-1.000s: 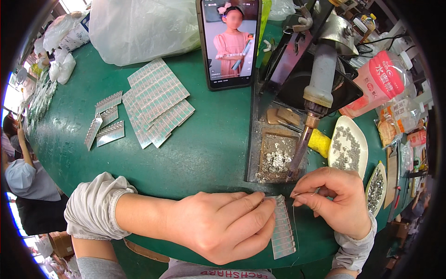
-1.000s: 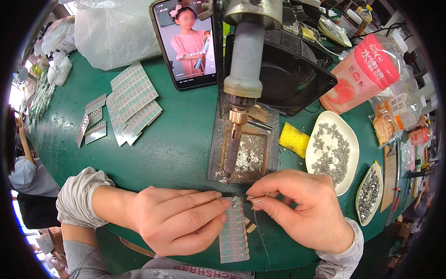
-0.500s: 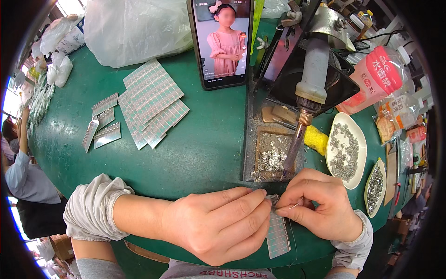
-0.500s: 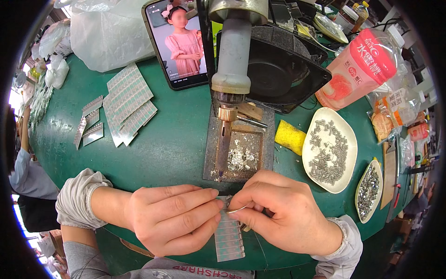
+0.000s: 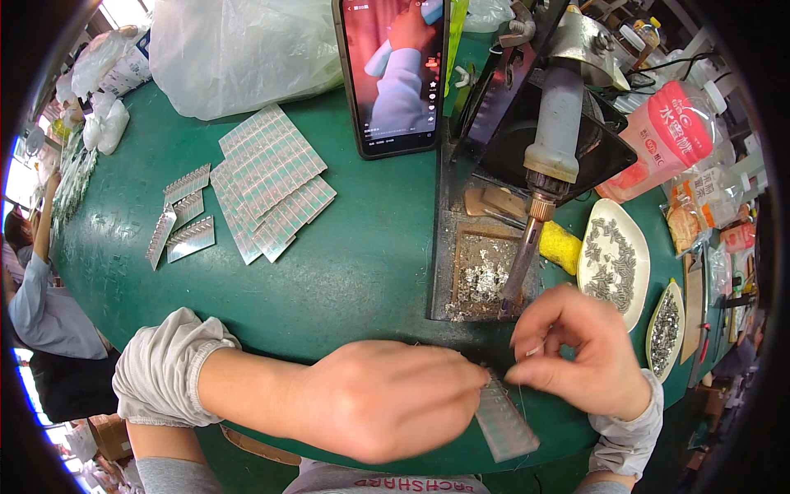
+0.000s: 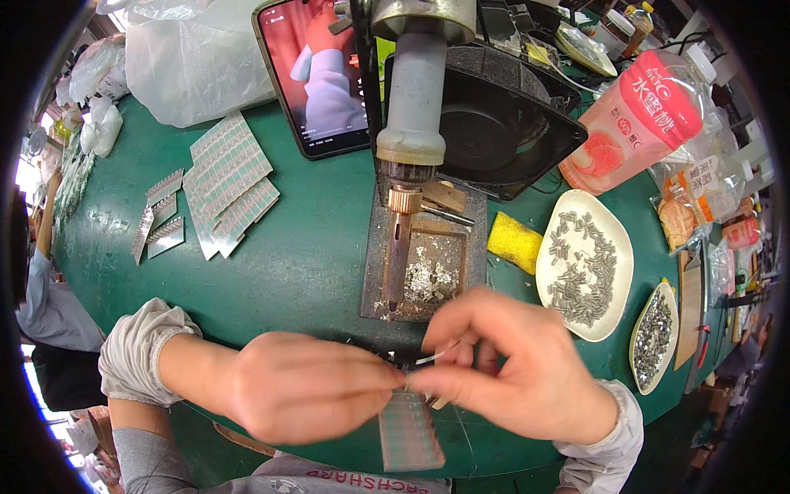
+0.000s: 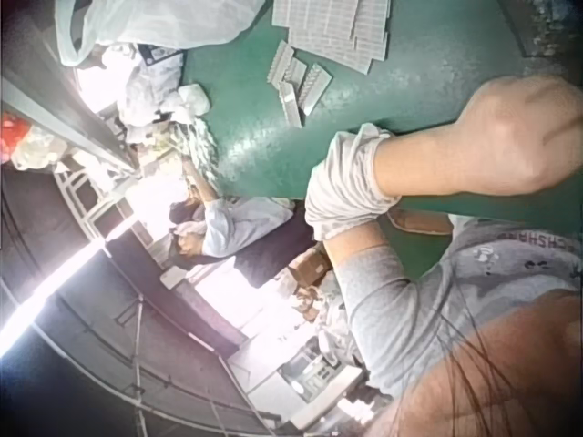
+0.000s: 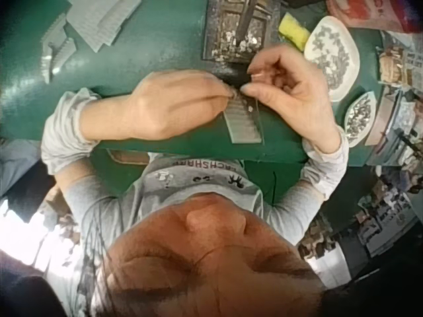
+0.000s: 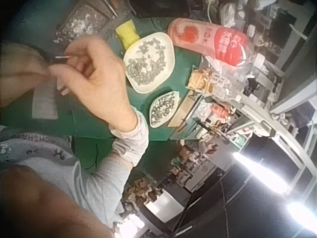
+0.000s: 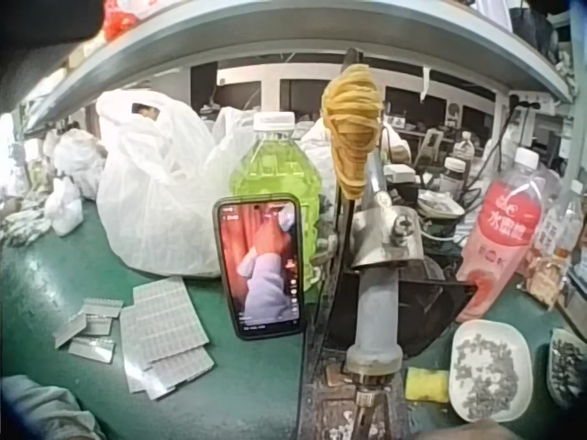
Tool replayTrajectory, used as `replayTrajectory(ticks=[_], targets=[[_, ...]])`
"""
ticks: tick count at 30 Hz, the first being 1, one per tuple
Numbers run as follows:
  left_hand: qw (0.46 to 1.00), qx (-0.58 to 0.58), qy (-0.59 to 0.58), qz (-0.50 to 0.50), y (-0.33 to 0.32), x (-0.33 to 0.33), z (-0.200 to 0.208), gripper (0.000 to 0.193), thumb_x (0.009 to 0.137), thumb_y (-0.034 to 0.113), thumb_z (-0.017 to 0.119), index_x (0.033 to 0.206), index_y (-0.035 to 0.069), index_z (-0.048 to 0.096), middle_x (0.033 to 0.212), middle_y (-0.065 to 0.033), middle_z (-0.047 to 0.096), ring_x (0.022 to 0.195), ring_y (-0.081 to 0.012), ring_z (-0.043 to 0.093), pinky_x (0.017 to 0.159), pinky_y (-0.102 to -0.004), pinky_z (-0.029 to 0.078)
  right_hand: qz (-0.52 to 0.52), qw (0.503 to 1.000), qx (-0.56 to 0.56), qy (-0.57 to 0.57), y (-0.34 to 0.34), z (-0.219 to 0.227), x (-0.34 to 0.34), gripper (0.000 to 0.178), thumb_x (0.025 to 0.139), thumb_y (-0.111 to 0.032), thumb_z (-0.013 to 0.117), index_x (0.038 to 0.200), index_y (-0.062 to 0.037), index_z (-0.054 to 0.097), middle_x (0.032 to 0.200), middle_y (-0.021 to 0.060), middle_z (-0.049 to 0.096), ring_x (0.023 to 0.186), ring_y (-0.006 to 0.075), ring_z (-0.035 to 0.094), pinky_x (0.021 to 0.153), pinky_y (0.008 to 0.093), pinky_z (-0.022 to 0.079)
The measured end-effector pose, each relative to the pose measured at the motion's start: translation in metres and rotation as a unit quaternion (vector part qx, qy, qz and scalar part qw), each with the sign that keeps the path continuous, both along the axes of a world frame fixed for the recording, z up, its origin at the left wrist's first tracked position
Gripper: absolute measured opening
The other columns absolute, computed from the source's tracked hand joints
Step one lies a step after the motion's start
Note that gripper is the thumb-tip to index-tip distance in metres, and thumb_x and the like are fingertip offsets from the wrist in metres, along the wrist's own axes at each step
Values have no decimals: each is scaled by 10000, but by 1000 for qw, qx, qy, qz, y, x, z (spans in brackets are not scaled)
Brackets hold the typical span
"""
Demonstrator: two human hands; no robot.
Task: The person attaches small metal clips onto circuit boards by hand and solders the connections using solder wire against a soldering iron.
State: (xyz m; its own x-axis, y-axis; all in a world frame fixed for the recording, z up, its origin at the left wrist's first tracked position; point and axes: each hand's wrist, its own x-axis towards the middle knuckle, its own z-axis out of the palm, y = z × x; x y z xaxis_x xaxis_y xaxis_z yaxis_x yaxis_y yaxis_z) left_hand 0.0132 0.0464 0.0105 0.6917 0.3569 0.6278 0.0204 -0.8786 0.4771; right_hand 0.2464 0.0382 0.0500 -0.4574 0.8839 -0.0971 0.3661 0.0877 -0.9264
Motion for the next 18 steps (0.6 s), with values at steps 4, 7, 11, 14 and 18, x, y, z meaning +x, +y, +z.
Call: replayTrajectory(ticks=[4,7,11,14,18], targets=[[905,-404,132,4,7,0,13,66,791,-10,668,845,-43,646,828,-71,665,732,-118,638,621,-264,525,-114,983,-110,89,-2,8,4,191,864,-13,632,995,8,494,791,68,625,653,76,596,544,194,455],[736,-658,159,19,18,1,13,109,846,51,679,859,-48,633,826,-40,667,742,-51,610,650,-209,498,-151,975,-123,102,-2,13,1,118,887,-9,596,921,17,486,655,69,595,560,71,576,504,187,430],[691,-722,23,3,30,-3,17,93,874,57,654,909,-23,621,816,-72,667,758,-92,638,692,-206,516,-127,991,23,34,-9,-1,-6,115,865,-11,621,866,10,508,539,-3,529,452,36,493,436,183,358],[688,-725,-13,38,35,-2,27,84,871,50,654,885,-16,606,832,-74,675,760,-114,663,691,-210,529,-91,986,136,-13,-8,-7,-6,125,829,4,640,852,1,517,537,-13,518,435,20,453,417,182,328],[691,-721,-40,39,37,-3,31,81,870,47,654,884,-14,602,833,-75,675,755,-113,663,689,-209,534,-110,977,182,-19,-7,-10,-12,138,797,19,655,836,-7,525,535,-24,506,429,13,433,396,186,305]])
